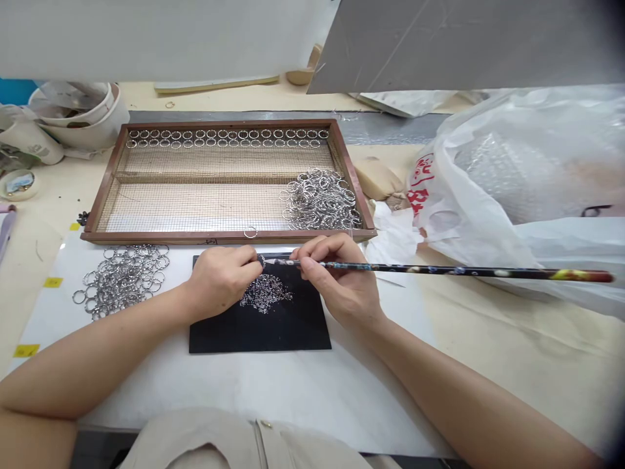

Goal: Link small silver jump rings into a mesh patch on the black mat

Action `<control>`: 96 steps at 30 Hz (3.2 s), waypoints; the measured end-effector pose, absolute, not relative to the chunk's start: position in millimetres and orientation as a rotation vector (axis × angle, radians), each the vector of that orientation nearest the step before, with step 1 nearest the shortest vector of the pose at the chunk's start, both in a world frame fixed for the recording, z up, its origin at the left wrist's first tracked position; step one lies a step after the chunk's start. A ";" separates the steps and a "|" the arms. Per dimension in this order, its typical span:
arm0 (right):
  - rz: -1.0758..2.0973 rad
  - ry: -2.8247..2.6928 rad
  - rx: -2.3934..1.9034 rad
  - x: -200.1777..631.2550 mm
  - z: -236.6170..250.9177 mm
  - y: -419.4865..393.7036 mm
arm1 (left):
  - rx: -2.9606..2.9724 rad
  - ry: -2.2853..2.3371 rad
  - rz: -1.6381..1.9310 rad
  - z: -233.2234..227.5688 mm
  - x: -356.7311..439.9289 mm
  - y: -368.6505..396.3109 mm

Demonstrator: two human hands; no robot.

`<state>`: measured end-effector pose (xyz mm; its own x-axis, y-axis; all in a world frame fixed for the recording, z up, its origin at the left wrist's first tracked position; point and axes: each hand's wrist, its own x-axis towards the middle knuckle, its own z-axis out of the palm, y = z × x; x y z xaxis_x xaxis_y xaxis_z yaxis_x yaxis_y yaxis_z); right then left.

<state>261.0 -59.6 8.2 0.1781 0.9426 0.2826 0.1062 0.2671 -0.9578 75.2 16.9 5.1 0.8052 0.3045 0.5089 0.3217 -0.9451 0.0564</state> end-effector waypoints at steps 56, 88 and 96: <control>0.866 -1.238 -1.083 261.6 9.1 -62.2 | -2.873 -0.458 -0.790 4.2 75.1 15.7; 0.856 -1.200 -1.233 264.9 7.6 -62.2 | -2.891 -0.462 -0.783 3.6 74.3 15.9; 0.912 -1.254 -1.458 268.6 6.7 -61.3 | -2.885 -0.465 -0.823 3.8 75.7 16.3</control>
